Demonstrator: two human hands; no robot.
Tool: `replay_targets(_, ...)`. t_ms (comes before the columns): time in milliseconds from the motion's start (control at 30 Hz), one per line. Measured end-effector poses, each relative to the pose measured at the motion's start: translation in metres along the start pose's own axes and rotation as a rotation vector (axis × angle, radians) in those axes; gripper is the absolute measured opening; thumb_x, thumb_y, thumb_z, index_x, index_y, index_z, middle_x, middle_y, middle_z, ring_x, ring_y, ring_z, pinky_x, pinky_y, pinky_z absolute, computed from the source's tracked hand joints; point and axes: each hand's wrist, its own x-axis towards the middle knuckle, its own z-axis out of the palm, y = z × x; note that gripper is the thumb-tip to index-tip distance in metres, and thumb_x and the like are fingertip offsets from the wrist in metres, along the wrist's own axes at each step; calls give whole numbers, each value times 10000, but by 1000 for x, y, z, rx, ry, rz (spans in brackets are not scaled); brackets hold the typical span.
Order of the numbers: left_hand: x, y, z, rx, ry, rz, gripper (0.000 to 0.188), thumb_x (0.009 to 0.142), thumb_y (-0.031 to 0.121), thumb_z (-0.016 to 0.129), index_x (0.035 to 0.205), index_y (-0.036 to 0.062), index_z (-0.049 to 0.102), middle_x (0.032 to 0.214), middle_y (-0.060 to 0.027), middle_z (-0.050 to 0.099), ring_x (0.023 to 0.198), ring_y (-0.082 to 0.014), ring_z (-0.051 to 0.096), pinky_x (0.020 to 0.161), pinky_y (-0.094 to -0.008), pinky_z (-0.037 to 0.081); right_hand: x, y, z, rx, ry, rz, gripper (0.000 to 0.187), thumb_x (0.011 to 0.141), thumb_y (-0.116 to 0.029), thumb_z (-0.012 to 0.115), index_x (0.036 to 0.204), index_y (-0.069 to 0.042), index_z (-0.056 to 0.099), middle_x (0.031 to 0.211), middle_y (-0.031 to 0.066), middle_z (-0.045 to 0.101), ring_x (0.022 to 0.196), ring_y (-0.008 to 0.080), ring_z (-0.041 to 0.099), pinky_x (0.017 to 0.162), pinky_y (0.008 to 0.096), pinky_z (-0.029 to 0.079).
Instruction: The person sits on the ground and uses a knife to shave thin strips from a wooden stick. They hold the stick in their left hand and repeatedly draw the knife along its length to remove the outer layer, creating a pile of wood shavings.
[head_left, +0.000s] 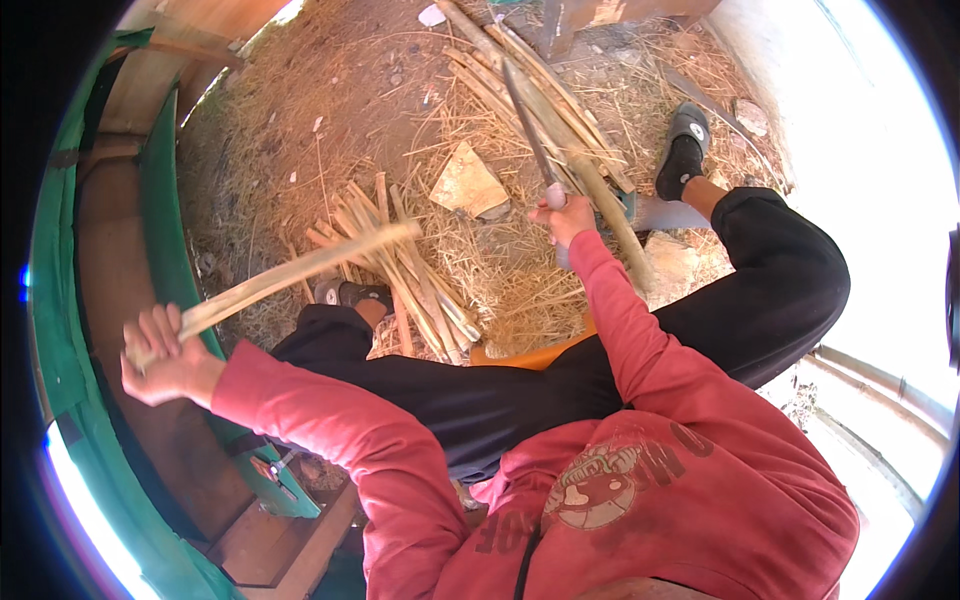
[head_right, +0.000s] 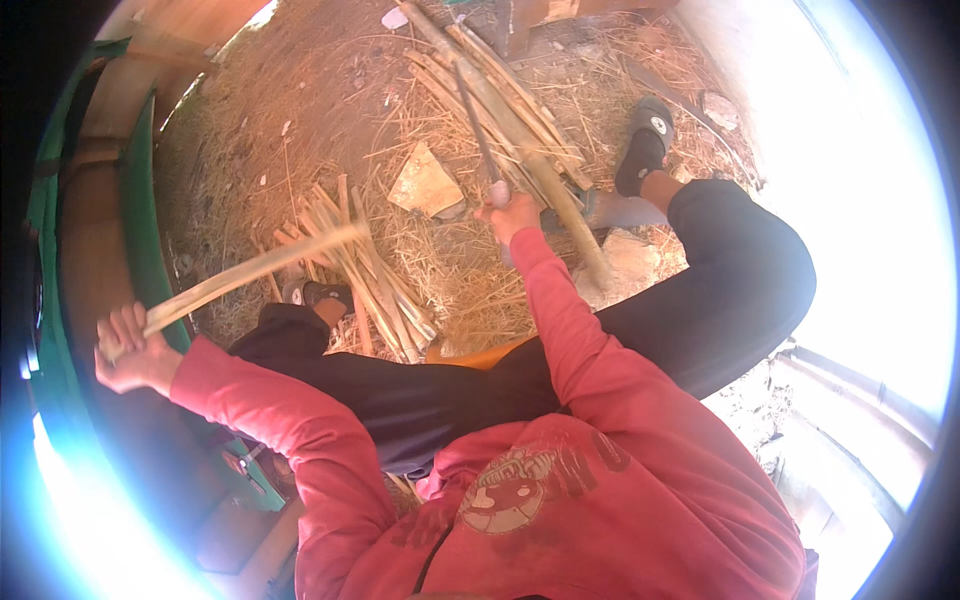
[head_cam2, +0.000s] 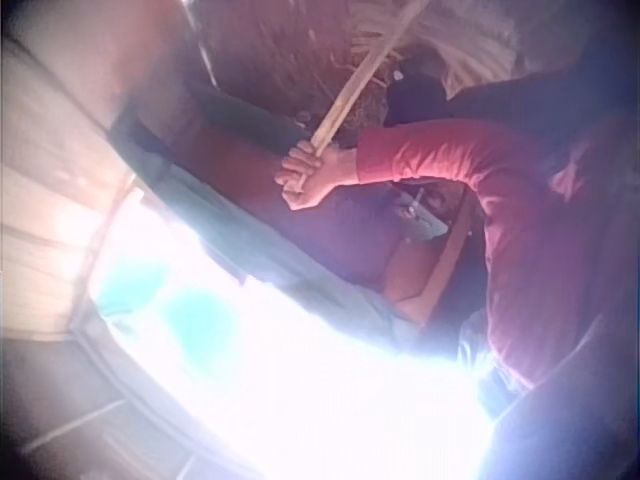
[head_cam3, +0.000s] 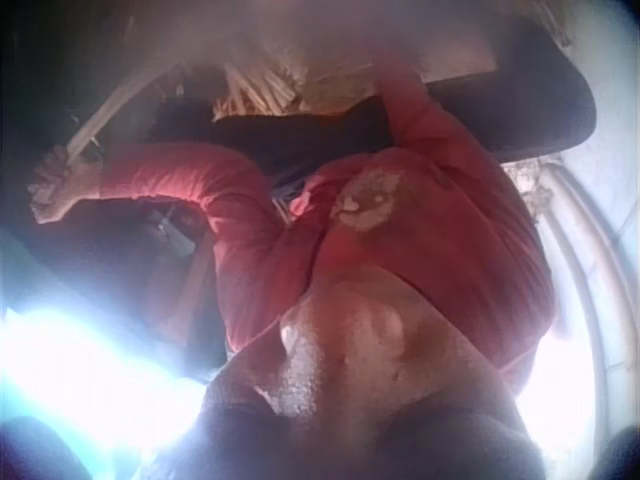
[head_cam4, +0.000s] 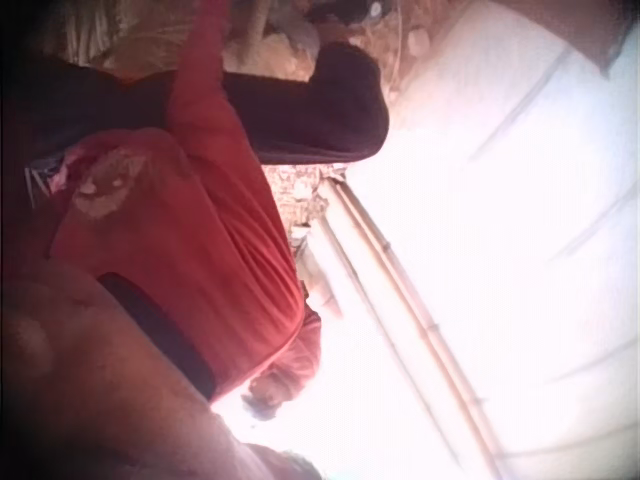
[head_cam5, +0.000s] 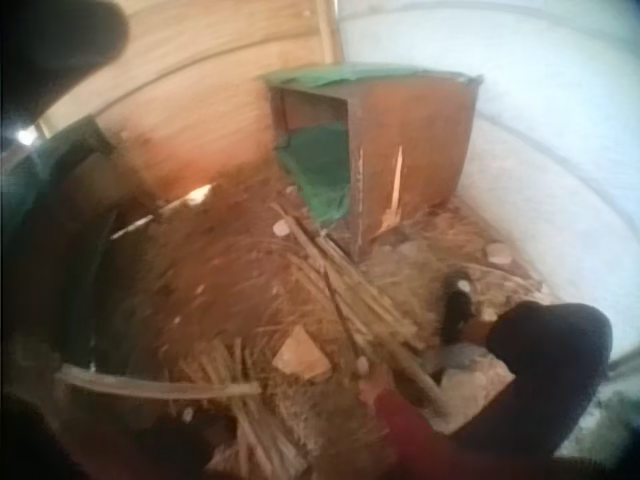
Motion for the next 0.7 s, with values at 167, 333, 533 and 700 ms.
replay_targets(167,23,-83,9,264,223,-475,287,820,366,483,751,91,436,572,-28,351,407,-102,259,351,-259,219,-4,2,15,-38,26,50,209,711,-122,782,839,14,688,713,107,674,492,176,593,475,324,480)
replay_targets(333,9,-224,-33,368,184,-826,350,856,456,412,764,126,485,463,41,260,346,-117,309,319,-284,293,7,5,0,-82,136,-35,233,701,-189,774,821,-1,705,734,141,684,645,230,663,632,359,531)
replay_targets(533,-37,-325,-137,1311,39,-593,499,871,354,556,1246,53,420,1024,-195,518,988,-308,563,851,-453,459,12,3,4,-261,236,-111,319,702,-227,766,896,18,701,868,237,688,825,339,683,792,405,527)
replay_targets(700,-128,-356,-46,1879,-42,-608,792,787,252,737,1446,144,311,1338,-241,411,1229,-420,433,1034,-503,352,61,4,-26,-510,479,-8,484,680,-318,800,979,44,683,918,263,681,867,396,665,802,415,526)
